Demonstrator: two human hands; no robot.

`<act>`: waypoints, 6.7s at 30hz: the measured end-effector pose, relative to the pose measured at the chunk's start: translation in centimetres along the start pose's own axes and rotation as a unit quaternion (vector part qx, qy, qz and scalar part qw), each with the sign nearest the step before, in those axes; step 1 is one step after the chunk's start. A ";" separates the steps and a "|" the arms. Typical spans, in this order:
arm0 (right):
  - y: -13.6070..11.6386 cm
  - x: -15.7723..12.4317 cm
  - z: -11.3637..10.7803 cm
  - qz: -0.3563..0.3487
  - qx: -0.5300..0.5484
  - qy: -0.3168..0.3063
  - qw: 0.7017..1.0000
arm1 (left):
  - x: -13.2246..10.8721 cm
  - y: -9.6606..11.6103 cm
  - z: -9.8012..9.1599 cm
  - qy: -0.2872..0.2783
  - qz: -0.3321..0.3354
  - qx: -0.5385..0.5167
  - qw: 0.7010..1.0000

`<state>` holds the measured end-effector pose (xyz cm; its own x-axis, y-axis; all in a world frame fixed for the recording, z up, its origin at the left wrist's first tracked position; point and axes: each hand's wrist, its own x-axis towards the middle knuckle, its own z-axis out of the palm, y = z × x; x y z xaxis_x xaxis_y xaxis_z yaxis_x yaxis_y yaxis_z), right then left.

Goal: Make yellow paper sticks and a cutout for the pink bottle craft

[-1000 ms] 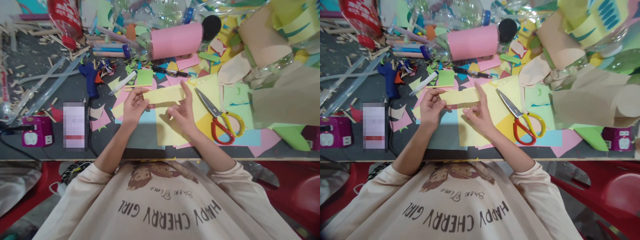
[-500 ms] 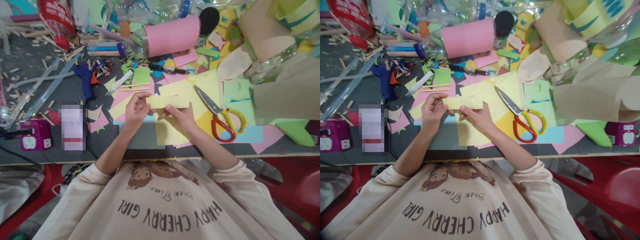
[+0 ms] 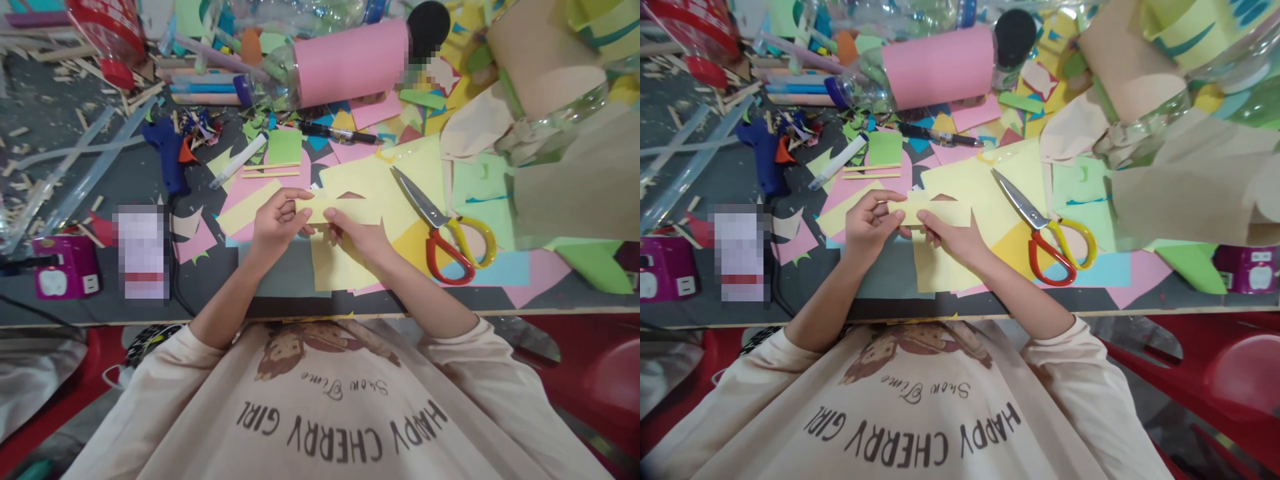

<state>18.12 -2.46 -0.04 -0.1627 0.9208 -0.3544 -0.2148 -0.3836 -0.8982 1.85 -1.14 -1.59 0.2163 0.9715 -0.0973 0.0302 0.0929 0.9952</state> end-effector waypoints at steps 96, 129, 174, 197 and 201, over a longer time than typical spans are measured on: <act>-0.4 -0.1 -0.4 0.004 0.022 0.055 0.998 | -0.1 0.0 0.1 0.132 0.064 0.056 0.988; -0.4 -0.2 -0.3 -0.008 0.030 0.017 0.999 | 0.1 0.3 -0.3 -0.042 -0.055 -0.061 0.996; 0.6 0.4 -0.6 -0.073 0.035 -0.050 0.995 | -0.6 1.5 0.9 -0.050 -0.087 -0.090 0.991; -0.3 0.3 -0.5 -0.107 -0.060 0.049 0.991 | -0.6 1.3 0.6 0.050 -0.026 -0.013 0.998; -0.4 0.3 -0.5 -0.112 -0.061 0.050 0.991 | -0.6 1.3 0.7 0.048 -0.031 -0.010 0.998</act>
<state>18.64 -2.04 0.06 -0.0264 0.9866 -0.1608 -0.1156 -0.1628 -0.9799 2.40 -1.77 -0.19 0.1209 0.9798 -0.1590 0.0218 0.1575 0.9873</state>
